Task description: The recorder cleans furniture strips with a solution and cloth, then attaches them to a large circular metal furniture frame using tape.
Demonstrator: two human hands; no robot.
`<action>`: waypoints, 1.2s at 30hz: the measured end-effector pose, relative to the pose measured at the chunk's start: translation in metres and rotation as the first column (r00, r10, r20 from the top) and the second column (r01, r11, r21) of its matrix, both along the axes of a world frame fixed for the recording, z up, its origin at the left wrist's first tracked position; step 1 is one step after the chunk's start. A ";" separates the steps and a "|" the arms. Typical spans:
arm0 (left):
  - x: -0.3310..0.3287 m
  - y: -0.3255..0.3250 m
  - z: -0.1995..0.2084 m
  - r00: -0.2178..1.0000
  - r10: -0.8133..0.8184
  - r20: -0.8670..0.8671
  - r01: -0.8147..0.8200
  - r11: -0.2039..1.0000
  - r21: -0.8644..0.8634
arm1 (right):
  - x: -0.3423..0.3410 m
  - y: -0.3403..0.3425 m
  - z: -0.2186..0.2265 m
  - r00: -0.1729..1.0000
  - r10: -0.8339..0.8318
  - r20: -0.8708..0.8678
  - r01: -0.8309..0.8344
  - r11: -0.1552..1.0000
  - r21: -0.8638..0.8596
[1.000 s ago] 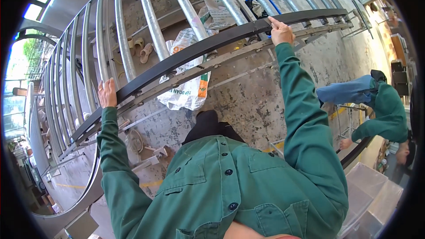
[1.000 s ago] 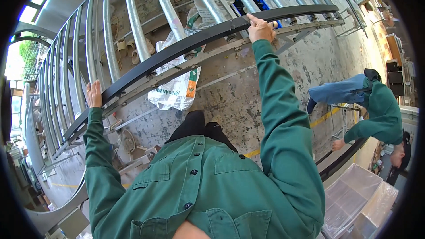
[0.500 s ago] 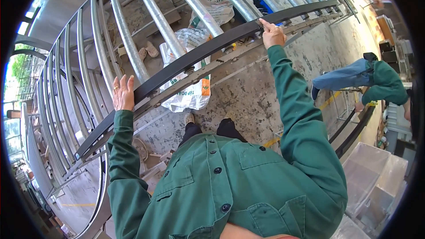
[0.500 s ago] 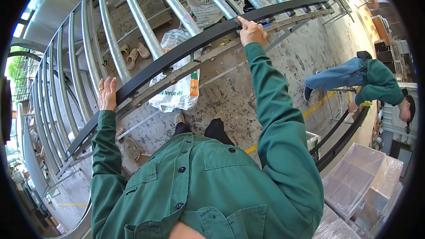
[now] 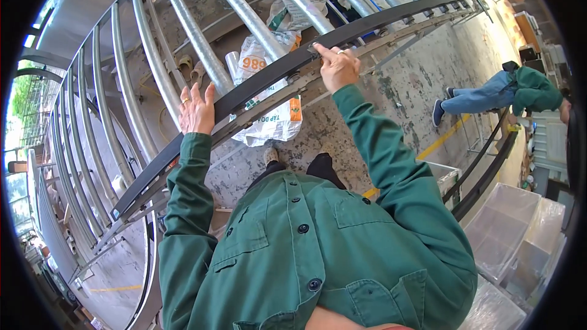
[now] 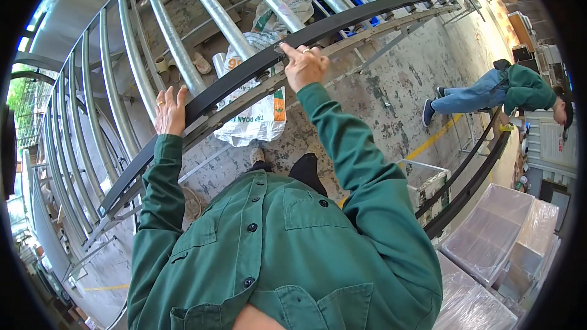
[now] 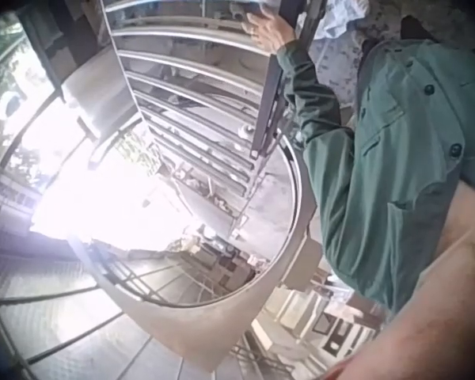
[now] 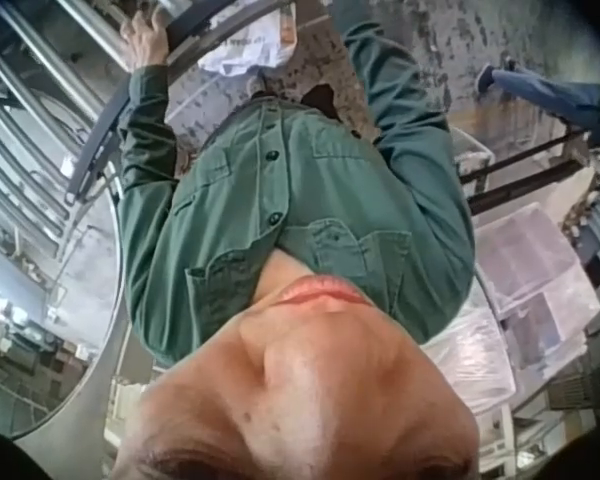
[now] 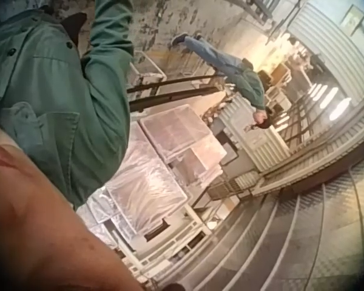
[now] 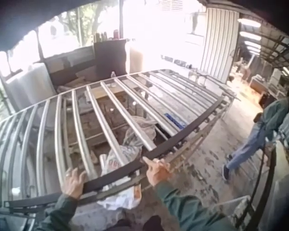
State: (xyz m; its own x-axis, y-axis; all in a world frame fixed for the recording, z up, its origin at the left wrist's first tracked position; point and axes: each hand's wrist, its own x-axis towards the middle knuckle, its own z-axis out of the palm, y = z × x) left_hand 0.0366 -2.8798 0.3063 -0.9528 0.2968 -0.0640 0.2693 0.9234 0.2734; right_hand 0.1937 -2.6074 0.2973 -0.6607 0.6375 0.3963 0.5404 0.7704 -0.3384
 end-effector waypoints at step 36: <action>-0.035 -0.153 0.005 1.000 -0.010 0.002 0.010 1.000 0.001 | -0.033 -0.181 0.008 0.996 0.089 -0.009 -0.090 0.994 -0.065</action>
